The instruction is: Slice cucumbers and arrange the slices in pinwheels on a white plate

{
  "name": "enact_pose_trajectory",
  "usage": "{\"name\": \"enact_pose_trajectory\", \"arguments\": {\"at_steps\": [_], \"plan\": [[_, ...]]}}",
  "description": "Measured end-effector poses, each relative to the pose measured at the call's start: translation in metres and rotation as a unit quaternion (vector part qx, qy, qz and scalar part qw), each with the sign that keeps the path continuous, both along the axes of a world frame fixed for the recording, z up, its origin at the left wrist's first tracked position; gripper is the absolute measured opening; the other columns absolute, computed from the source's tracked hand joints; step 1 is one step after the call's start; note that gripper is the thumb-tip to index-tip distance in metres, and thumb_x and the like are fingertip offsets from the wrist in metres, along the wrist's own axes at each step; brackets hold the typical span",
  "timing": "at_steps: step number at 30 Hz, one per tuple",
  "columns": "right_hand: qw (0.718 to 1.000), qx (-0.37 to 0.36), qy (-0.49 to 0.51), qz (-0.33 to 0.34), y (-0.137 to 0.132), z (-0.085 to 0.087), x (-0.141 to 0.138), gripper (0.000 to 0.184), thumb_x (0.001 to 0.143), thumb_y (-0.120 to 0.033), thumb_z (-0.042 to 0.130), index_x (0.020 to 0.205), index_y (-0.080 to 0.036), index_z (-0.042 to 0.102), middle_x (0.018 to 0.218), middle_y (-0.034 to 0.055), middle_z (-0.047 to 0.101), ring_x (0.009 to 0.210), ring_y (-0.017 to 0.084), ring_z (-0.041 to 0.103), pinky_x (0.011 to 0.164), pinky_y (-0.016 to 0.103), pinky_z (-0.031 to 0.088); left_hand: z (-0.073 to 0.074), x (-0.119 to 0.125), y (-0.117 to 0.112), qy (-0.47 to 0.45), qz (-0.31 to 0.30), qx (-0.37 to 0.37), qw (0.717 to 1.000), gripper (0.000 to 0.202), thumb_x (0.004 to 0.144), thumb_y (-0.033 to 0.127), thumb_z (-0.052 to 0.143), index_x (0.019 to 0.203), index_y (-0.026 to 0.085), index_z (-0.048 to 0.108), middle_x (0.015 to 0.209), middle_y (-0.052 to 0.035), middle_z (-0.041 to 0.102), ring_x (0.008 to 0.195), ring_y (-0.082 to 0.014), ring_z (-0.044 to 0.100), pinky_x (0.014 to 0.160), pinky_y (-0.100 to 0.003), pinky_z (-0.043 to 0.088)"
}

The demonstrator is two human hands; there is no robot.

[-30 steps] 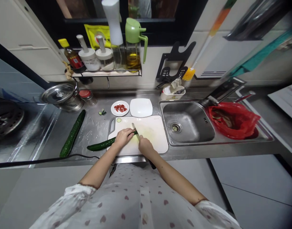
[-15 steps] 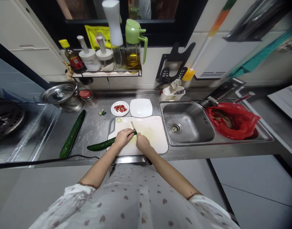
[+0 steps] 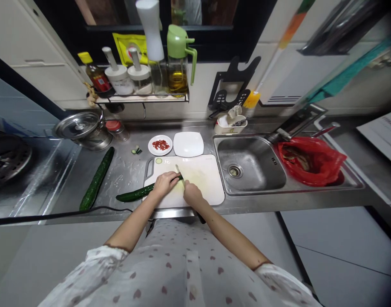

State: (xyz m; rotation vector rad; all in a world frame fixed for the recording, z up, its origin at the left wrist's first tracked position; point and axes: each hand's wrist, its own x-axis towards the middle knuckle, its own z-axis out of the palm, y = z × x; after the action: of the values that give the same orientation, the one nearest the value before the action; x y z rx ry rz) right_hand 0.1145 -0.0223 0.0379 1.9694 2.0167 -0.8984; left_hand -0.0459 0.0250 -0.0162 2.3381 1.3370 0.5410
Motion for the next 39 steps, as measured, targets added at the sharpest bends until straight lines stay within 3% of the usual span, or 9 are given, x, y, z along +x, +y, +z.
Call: {"name": "enact_pose_trajectory", "arguments": {"at_steps": [31,39], "plan": [[1.000,0.011,0.010,-0.007,0.008,-0.001,-0.006,0.033,0.087,-0.004,0.039,0.118,-0.012,0.046,0.106,0.0172,0.066,0.103,0.024,0.063,0.080,0.031,0.046,-0.003,0.000,0.000,-0.002,0.003,0.009,1.000,0.028,0.092,0.032,0.050,0.114,0.026,0.067,0.109,-0.0024,0.070,0.100,-0.0176,0.064,0.087,-0.029,0.050],[1.000,-0.014,-0.003,-0.014,-0.010,-0.005,0.001,0.030,0.087,-0.007,0.041,0.116,-0.013,0.045,0.104,0.0172,0.065,0.102,0.025,0.064,0.079,0.031,0.045,-0.002,0.001,-0.001,-0.003,0.008,0.008,1.000,0.028,0.092,0.031,0.050,0.113,0.026,0.067,0.109,-0.0027,0.070,0.099,-0.0170,0.064,0.087,-0.028,0.050]]}}
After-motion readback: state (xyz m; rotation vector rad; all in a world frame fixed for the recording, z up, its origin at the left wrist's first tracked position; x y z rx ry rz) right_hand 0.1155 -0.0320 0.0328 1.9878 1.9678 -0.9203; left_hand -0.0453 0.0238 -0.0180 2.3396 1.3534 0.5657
